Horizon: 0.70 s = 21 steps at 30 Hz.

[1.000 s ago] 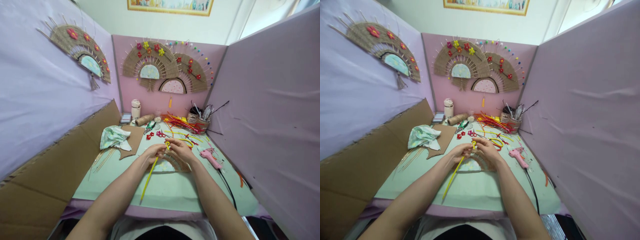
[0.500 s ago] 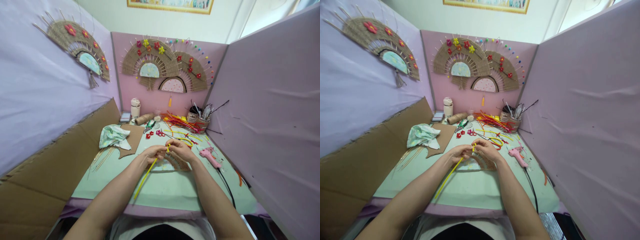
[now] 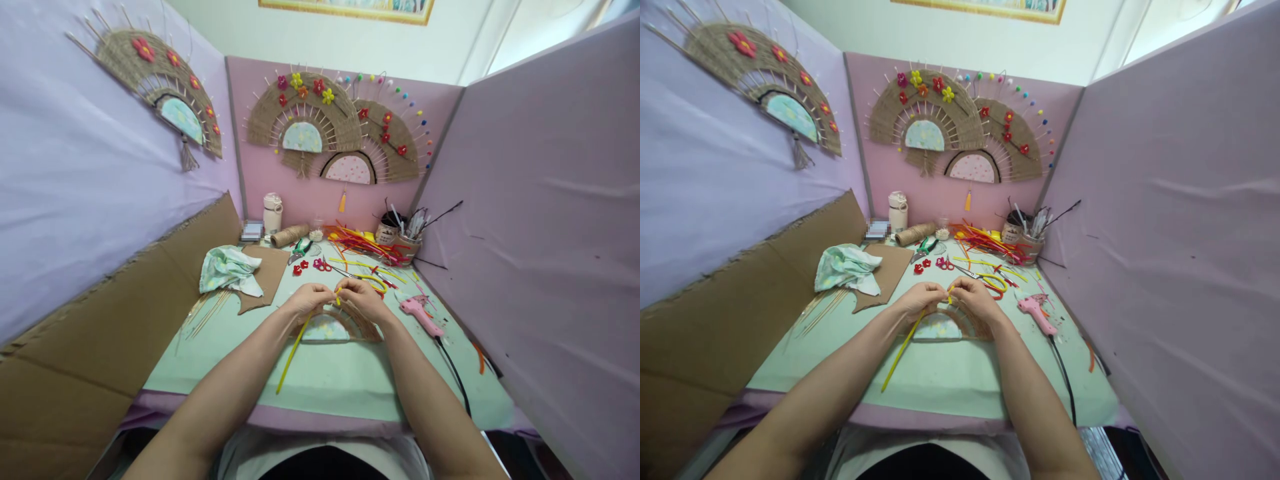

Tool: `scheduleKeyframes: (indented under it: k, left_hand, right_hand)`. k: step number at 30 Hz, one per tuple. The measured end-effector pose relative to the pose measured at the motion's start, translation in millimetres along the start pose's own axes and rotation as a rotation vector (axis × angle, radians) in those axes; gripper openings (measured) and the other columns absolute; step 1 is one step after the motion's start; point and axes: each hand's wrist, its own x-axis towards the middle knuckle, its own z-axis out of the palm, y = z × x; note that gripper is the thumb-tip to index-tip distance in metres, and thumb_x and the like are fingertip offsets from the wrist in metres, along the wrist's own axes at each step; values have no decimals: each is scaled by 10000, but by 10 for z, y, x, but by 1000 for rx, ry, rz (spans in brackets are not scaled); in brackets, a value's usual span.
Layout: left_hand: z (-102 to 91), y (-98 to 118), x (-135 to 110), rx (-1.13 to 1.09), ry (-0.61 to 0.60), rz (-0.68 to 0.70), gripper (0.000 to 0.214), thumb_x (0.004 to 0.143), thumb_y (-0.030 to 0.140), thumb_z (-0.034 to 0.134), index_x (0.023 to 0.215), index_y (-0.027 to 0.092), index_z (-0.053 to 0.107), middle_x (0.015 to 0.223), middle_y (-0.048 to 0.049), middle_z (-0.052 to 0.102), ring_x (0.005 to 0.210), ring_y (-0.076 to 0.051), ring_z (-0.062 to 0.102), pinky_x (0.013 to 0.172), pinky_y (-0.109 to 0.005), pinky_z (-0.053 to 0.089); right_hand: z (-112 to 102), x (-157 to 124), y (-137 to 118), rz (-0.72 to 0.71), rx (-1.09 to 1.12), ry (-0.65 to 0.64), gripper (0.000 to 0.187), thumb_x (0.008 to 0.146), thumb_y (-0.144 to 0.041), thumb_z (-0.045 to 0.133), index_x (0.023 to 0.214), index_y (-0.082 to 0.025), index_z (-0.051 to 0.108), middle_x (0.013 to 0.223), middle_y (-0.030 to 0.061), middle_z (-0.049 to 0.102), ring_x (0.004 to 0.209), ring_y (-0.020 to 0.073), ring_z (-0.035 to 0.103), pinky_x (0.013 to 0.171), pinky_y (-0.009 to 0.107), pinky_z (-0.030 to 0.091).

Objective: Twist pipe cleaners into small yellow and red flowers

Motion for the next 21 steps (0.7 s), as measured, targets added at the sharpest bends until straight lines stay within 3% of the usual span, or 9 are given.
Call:
scheduleKeyframes:
  k: [6,12,17,21]
  left_hand:
    - [6,-41,32,410,198,245,174,632,298,612,625,124,607,547,26,529,498,-73,408,489,-199,308]
    - [96,-136,53,671,397,427,132,663,223,545,568,138,580,540,26,523,546,-93,414,537,-206,301]
    - [161,-170,26,696,477,466,151,692,235,533,581,146,588,547,24,522,546,-93,421,534,-211,284]
    - [139,-159,64,499,437,361,158,690,260,550,625,133,618,613,-5,583,594,-112,485,565,-215,348]
  right_hand:
    - [-3,9,24,6,-160,63,157,722,-309,560,663,-166,589,620,-16,558,594,115,472,591,242,366]
    - [111,-10,29,-40,-366,217,172,732,-292,527,605,-177,528,588,-8,529,576,128,457,542,247,328]
    - [230,-11,3,-112,-536,348,180,740,-251,503,575,-184,484,614,10,522,604,136,450,578,264,315]
    - [186,13,11,-42,-392,304,219,770,-330,497,627,-175,553,619,9,544,609,142,468,585,264,334]
